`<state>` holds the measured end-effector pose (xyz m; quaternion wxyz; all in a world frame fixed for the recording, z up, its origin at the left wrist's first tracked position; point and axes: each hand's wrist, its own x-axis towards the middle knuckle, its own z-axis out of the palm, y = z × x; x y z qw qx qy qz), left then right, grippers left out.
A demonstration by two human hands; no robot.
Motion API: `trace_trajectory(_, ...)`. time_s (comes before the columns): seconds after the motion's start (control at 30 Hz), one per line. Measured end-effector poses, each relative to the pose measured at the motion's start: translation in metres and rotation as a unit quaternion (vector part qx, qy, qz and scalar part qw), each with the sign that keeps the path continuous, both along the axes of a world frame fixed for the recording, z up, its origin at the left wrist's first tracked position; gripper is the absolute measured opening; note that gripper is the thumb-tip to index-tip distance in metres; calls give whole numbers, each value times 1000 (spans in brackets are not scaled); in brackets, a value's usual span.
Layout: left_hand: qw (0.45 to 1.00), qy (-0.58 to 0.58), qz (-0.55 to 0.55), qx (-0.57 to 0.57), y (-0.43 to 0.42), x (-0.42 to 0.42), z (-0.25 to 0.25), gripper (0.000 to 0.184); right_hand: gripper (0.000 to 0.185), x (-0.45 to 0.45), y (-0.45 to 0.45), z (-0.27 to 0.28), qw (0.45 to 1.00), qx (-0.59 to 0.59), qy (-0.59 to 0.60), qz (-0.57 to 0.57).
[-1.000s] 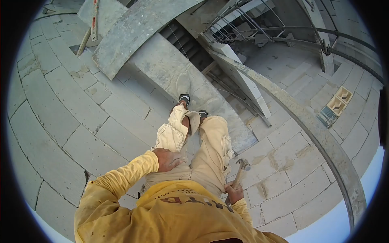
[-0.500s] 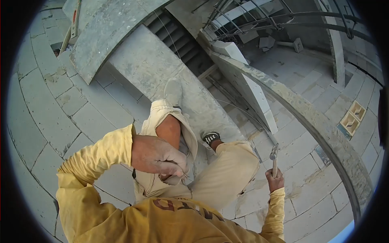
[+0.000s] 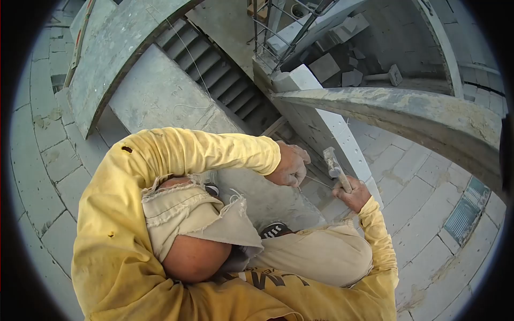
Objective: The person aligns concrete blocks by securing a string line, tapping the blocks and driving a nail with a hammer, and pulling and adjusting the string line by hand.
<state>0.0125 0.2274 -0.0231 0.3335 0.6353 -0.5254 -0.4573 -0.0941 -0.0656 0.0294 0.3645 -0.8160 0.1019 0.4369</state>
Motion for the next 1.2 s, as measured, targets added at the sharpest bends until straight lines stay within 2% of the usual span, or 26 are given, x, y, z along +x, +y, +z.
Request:
trace_trajectory(0.07,992,126,5,-21,-14,-10,-15,26,21,-4,-4,-8,999,28,-14,-28)
trace_trajectory(0.17,967,253,21,31,-27,-20,-12,31,21,-20,-23,-14,994,39,-58,-84)
trace_trajectory(0.37,964,257,58,33,-46,-34,-15,33,24,-63,-40,-22,974,16,-94,-207)
trace_trajectory(0.43,964,243,48,97,-51,-33,-16,33,25,-77,-42,-37,965,24,-78,-249)
trace_trajectory(0.53,955,237,49,170,-50,-34,-18,33,27,-89,-39,-54,966,-70,-151,-199)
trace_trajectory(0.6,951,243,57,181,-44,-40,-42,32,28,-110,-48,-74,956,-152,-234,-88)
trace_trajectory(0.67,909,294,113,272,-38,-34,-36,29,28,-122,-48,-78,950,-199,-228,-80)
trace_trajectory(0.73,854,364,175,328,-33,-35,-41,27,29,-128,-41,-81,956,-203,-132,-168)
trace_trajectory(0.8,785,452,242,349,-27,-41,-62,24,29,-128,-29,-83,955,-117,-166,-214)
trace_trajectory(0.87,781,473,231,336,-32,-41,-46,23,28,-125,-7,-69,946,-53,-173,-270)
trace_trajectory(0.97,785,505,174,314,-43,-33,-24,21,26,-110,6,-59,911,-42,-251,-325)
trace_trajectory(1.07,781,544,134,278,-45,-27,-13,18,28,-88,-5,-65,840,-105,-497,-190)
trace_trajectory(1.2,774,569,188,205,-49,-13,15,20,33,-82,-11,-58,920,32,-281,-270)
